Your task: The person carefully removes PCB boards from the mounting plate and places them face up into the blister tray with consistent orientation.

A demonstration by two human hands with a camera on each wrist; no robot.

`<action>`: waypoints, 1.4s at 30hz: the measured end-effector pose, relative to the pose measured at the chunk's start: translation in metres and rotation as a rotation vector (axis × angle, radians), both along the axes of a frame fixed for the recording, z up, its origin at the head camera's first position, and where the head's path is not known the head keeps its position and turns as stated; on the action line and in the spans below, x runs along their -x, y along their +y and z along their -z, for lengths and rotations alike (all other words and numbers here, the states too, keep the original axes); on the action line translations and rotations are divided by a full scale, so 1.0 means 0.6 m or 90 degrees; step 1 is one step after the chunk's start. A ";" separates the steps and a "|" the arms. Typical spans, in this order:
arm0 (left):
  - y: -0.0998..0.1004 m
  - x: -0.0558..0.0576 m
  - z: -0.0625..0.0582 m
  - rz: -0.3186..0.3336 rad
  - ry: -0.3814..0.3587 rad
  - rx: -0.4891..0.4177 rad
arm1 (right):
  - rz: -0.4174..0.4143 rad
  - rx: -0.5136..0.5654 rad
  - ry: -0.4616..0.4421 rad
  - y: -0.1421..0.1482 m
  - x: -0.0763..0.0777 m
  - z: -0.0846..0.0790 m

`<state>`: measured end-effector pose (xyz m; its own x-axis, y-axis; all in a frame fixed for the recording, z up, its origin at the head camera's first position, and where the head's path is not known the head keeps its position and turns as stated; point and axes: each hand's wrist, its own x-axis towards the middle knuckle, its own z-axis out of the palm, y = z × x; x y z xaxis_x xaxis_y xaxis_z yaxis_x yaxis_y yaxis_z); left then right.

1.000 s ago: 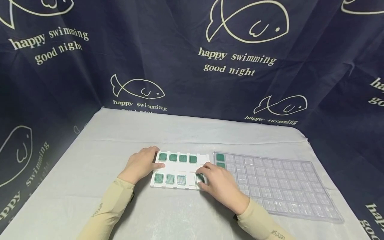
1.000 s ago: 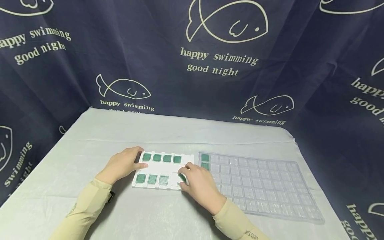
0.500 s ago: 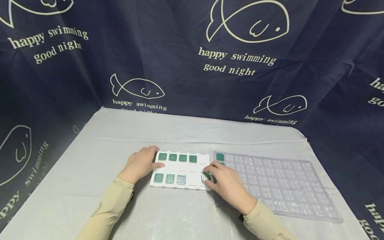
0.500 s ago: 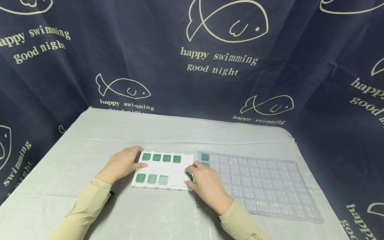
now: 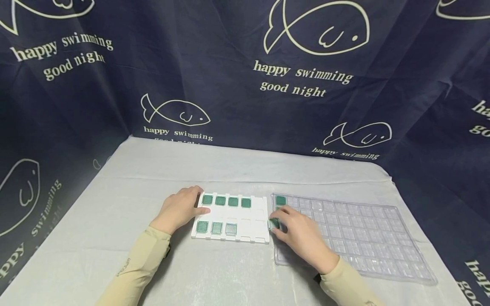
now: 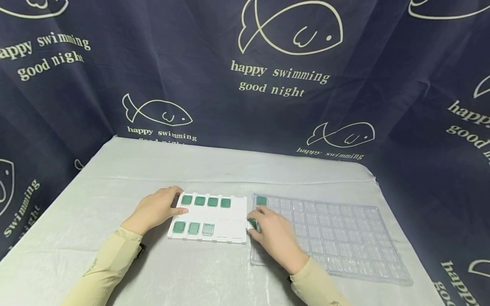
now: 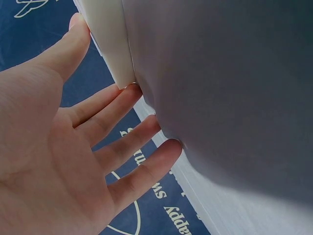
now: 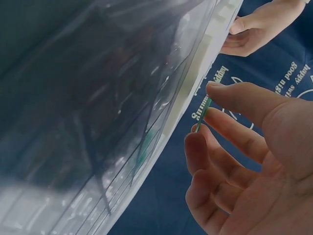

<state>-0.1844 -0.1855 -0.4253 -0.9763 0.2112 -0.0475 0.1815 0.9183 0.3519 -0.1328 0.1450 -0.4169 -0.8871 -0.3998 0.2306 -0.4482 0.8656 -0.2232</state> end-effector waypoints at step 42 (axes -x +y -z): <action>0.002 -0.001 -0.004 -0.005 -0.005 0.000 | 0.028 -0.014 -0.067 0.048 0.023 0.018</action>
